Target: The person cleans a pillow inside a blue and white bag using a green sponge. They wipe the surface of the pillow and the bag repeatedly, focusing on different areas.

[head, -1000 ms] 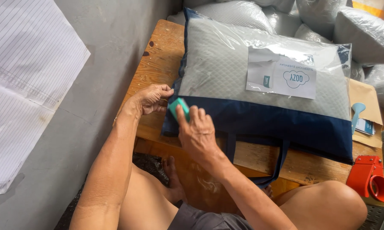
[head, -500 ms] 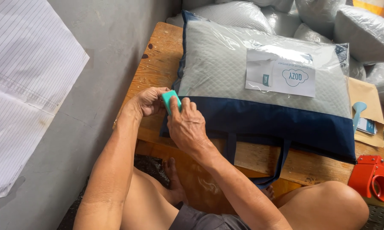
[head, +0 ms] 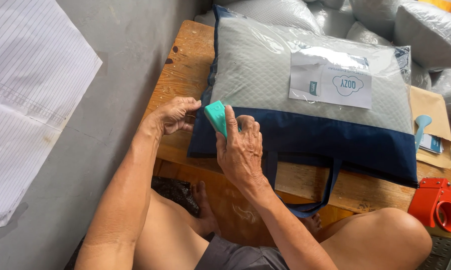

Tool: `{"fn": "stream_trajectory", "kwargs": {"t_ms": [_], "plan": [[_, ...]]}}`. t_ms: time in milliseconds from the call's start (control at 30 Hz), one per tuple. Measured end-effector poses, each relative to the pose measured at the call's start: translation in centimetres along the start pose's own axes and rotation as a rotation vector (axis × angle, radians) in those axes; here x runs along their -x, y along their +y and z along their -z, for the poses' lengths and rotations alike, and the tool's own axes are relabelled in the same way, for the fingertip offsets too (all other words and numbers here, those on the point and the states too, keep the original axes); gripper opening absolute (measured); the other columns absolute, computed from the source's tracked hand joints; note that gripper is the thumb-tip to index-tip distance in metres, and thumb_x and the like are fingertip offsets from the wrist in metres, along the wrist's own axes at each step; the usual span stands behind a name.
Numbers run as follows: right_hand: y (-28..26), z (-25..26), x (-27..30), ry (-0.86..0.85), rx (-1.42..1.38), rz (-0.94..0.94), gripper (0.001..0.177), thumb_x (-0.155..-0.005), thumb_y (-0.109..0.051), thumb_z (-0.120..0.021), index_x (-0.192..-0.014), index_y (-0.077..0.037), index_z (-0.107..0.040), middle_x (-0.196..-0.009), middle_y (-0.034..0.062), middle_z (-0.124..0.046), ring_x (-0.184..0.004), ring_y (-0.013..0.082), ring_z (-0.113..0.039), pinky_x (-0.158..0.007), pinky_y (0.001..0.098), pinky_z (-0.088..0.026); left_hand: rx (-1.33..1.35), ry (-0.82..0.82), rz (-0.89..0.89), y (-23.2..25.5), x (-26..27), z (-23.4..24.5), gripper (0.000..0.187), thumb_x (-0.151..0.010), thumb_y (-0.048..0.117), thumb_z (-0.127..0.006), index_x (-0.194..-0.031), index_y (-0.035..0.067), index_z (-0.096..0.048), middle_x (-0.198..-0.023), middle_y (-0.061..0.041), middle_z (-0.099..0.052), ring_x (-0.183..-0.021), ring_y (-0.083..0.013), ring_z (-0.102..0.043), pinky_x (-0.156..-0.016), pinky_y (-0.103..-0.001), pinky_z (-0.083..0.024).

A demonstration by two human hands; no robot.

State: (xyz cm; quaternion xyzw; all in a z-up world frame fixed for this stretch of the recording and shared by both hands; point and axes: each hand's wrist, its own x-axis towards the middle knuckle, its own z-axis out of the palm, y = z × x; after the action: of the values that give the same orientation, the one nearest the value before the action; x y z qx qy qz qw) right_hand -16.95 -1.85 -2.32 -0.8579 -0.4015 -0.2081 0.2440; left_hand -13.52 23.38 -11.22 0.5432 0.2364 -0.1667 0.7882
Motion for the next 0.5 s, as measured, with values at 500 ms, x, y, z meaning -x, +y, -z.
{"fn": "stream_trajectory", "kwargs": {"t_ms": [500], "plan": [[3.1,1.1,2.8,0.139,-0.23,-0.059,0.063,-0.091,-0.017,-0.073,-0.148,-0.004,-0.052,-0.117,0.0121,-0.053,-0.102,0.0335,-0.056,-0.08,0.0402,-0.038,-0.219,-0.013,-0.017,0.5,6.6,-2.6,0.035,-0.094,0.041,-0.075,-0.086,0.01,-0.061,-0.081,-0.006,-0.073,-0.073,-0.0184,-0.074,-0.062,-0.038,-0.065]]}}
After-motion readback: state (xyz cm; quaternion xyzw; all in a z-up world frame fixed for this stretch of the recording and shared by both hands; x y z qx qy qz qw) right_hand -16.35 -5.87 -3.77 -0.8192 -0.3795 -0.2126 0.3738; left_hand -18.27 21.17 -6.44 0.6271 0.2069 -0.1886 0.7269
